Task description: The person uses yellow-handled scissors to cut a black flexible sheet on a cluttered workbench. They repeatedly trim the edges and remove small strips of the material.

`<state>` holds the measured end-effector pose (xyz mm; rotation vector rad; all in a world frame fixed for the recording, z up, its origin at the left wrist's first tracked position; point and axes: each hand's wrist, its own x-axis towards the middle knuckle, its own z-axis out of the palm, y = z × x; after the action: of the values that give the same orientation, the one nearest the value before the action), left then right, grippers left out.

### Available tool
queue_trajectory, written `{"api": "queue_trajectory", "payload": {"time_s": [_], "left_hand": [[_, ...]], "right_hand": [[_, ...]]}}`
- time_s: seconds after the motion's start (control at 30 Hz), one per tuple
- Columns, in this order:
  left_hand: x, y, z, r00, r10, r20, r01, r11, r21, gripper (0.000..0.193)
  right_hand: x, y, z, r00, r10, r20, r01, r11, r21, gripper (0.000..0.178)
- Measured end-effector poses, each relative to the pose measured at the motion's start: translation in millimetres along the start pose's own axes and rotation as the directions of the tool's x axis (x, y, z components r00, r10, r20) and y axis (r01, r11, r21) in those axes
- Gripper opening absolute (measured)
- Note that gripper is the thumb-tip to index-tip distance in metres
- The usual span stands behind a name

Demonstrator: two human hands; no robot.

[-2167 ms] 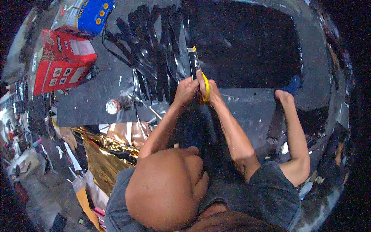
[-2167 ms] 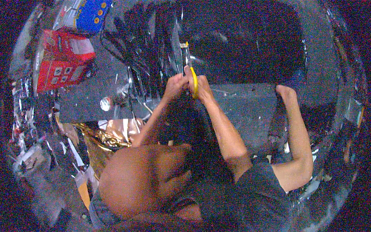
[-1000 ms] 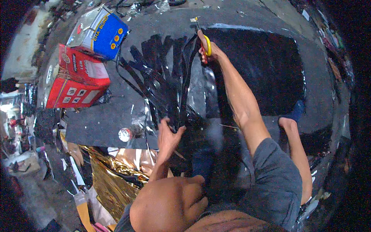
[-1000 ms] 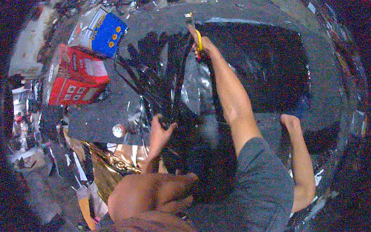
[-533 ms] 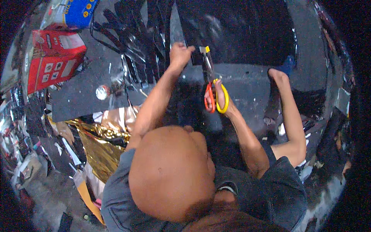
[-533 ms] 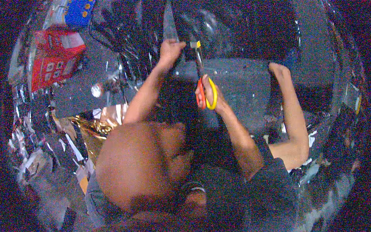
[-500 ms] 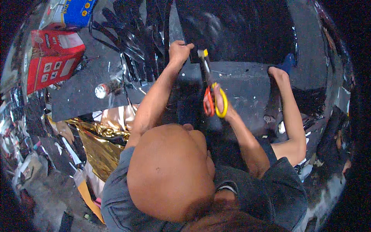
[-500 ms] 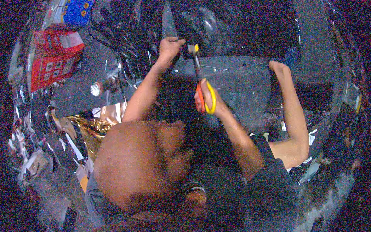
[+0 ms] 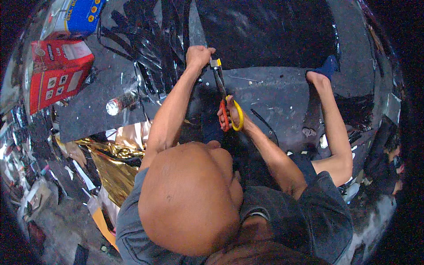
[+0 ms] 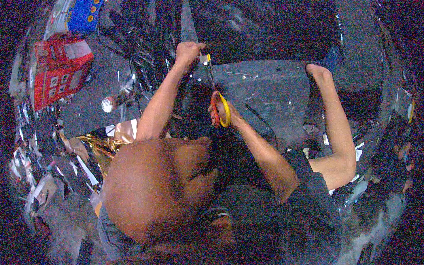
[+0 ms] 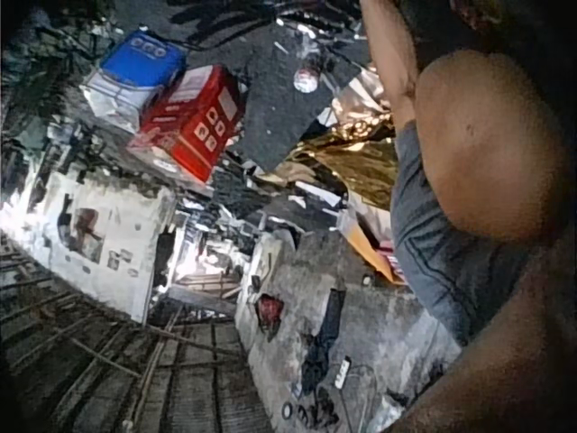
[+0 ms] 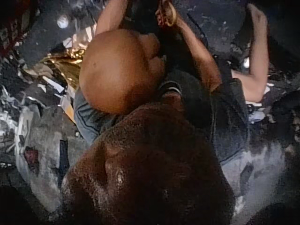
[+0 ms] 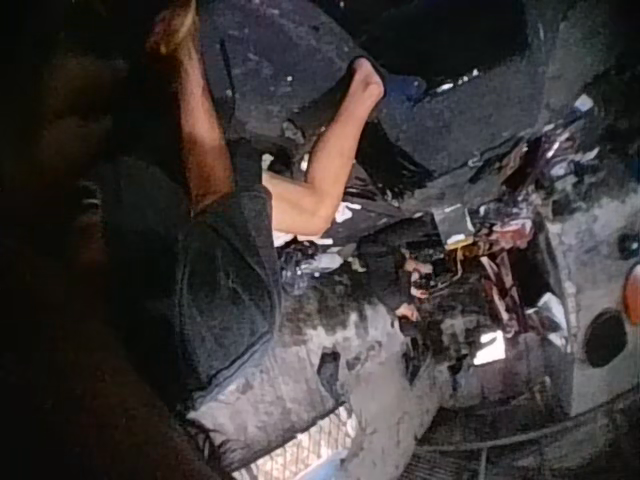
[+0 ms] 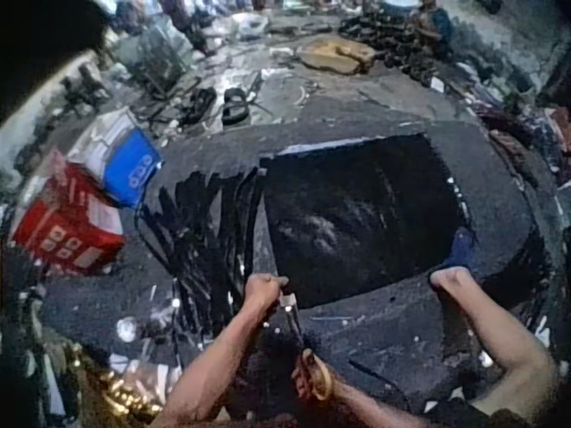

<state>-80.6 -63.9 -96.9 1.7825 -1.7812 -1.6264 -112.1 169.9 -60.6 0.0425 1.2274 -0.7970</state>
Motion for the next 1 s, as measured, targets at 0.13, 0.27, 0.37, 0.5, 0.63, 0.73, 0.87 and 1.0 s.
{"api": "queue_trajectory", "payload": {"time_s": [0.13,0.27,0.37,0.5,0.63,0.73,0.87,1.0], "left_hand": [[4.3,-3.2,4.2,0.998,0.059,0.004,-0.059,0.998,0.035,0.024],[4.3,1.9,2.6,0.997,0.029,0.077,-0.03,1.0,0.005,0.024],[9.3,-8.0,0.6,0.996,0.069,0.057,-0.07,0.998,0.009,0.024],[6.6,-7.6,2.3,0.996,0.045,0.079,-0.044,0.999,-0.015,0.029],[-5.4,-4.7,3.0,0.995,0.022,0.099,-0.023,1.0,0.011,0.036],[-27.0,-6.8,7.3,0.988,0.128,0.082,-0.14,0.976,0.164,0.042],[-35.3,-25.6,22.3,0.972,0.0,0.237,0.06,0.968,-0.245,0.038],[-32.8,-41.5,21.1,0.972,0.147,0.186,-0.104,0.969,-0.224,0.032]], "right_hand": [[-4.8,-3.7,5.6,0.998,-0.044,-0.044,0.044,0.999,-0.005,0.092],[-0.3,-19.0,2.6,0.985,-0.145,-0.097,0.139,0.988,-0.064,0.09],[-3.9,-28.2,2.6,0.991,-0.119,-0.059,0.112,0.987,-0.12,0.089],[-7.1,-28.2,1.1,0.983,-0.108,-0.15,0.087,0.986,-0.141,0.088],[0.7,-22.9,-6.9,0.986,-0.138,-0.089,0.128,0.986,-0.102,0.086],[3.8,-21.4,-9.5,0.989,-0.095,-0.11,0.082,0.989,-0.123,0.083],[11.2,-10.7,-16.4,0.988,-0.137,-0.067,0.126,0.981,-0.148,0.079],[10.3,-20.4,-7.6,0.982,-0.08,-0.172,0.055,0.988,-0.147,0.078]]}}
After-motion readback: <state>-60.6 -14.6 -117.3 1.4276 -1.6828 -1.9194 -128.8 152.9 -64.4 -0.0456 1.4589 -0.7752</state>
